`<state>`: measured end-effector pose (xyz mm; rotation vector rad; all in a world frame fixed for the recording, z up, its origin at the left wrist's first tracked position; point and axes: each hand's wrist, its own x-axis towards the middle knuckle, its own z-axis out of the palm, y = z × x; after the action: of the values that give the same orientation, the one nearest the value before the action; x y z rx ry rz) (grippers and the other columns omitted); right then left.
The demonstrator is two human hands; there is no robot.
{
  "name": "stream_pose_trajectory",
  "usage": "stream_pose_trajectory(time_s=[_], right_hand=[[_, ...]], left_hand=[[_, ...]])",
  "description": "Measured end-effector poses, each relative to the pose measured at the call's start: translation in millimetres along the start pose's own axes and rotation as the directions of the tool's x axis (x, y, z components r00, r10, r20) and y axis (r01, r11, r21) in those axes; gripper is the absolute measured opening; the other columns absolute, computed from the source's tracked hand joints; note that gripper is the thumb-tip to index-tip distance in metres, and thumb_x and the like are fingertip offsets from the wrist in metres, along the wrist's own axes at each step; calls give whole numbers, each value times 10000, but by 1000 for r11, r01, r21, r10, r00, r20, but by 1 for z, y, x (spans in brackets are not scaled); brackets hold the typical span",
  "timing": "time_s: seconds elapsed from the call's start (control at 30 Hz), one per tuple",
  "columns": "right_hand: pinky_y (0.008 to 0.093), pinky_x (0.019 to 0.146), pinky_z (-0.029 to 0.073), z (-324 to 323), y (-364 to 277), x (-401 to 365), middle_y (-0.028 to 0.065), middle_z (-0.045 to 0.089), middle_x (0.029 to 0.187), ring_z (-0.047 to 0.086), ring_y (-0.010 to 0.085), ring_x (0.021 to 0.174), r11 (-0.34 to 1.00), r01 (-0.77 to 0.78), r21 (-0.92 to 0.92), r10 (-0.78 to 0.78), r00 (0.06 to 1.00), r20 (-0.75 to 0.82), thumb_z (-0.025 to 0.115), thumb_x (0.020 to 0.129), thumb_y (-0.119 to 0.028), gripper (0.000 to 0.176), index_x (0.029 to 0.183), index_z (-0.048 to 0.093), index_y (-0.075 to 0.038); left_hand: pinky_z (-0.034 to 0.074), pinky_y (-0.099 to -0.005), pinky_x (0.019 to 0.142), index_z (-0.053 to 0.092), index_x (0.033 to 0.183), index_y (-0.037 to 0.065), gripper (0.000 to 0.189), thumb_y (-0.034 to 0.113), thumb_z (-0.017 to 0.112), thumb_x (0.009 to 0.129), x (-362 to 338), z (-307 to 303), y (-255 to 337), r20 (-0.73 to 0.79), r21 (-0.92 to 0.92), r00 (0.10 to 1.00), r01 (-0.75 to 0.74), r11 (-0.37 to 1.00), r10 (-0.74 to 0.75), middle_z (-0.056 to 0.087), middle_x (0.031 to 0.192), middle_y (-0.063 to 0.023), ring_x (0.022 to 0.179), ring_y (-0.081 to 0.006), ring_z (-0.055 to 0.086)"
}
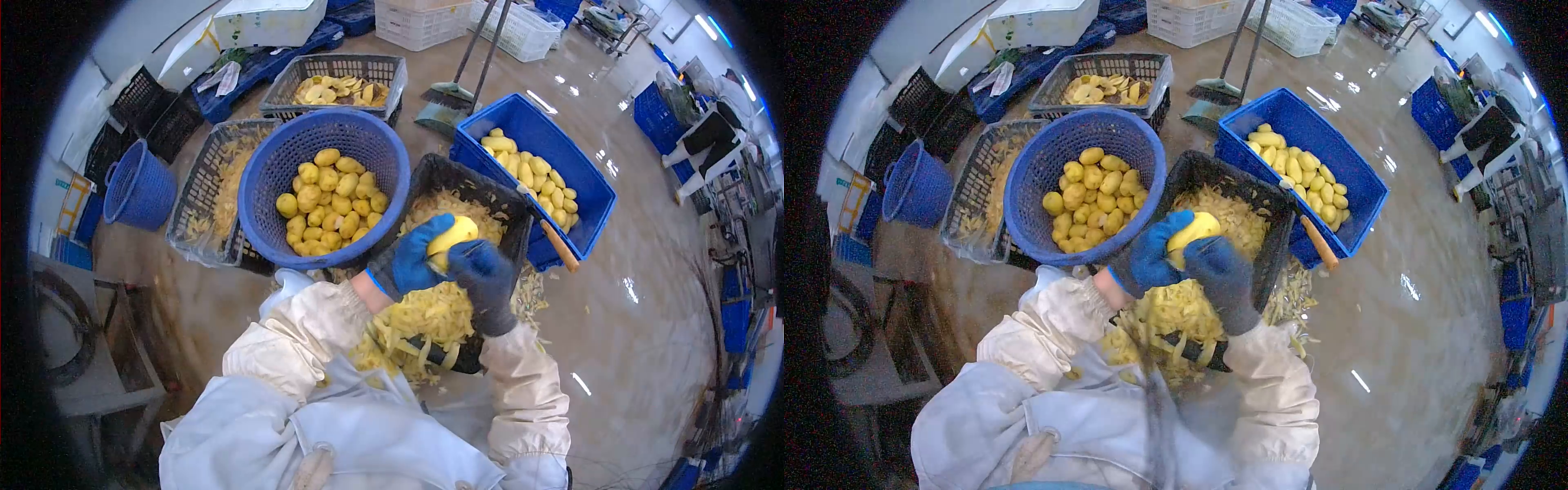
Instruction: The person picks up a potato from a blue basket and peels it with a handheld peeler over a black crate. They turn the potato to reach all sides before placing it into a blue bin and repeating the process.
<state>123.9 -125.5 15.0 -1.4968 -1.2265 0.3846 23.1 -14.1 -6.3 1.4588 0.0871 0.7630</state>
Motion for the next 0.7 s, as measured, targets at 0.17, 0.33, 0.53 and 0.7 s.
stream_pose_trajectory(time_s=[0.17, 0.33, 0.53, 0.7], right_hand=[[212, 529, 421, -63, 62, 24, 7, 562, 700, 519, 95, 577, 969, -92, 229, 183, 891, -415, 605, 847, -81, 53, 870, 603, -33], [219, 536, 431, -13, 7, 0, 21, 593, 751, 540, 97, 601, 843, -353, 407, 383, 924, 8, 647, 836, -134, 169, 950, 585, -24], [267, 548, 456, -49, 75, 15, 46, 615, 786, 565, 150, 614, 801, -223, 555, 403, 887, -225, 656, 818, -86, 164, 968, 619, -29], [247, 579, 452, -31, 19, 9, 31, 604, 805, 560, 120, 675, 958, -208, 196, 244, 953, -182, 636, 798, -47, 135, 929, 621, -23]], left_hand=[[529, -393, 776, 545, 1154, 46, 390, 333, 555, 890, -7, 10, -8, 373, -799, 703, 575, 175, -606, 616, 1079, -119, 947, -249, 611], [532, -392, 765, 549, 1135, 43, 394, 356, 541, 896, 7, -6, -5, 256, -883, 769, 432, 181, -586, 619, 1039, -99, 938, -239, 612], [522, -419, 802, 514, 1196, 40, 412, 308, 566, 886, -7, 3, 5, 416, -745, 667, 640, 188, -618, 599, 1100, -128, 945, -285, 607], [468, -430, 919, 506, 1158, -9, 380, 293, 502, 927, 6, -3, -14, 276, -931, 804, 360, 63, -526, 576, 1113, -180, 1022, -288, 569]])
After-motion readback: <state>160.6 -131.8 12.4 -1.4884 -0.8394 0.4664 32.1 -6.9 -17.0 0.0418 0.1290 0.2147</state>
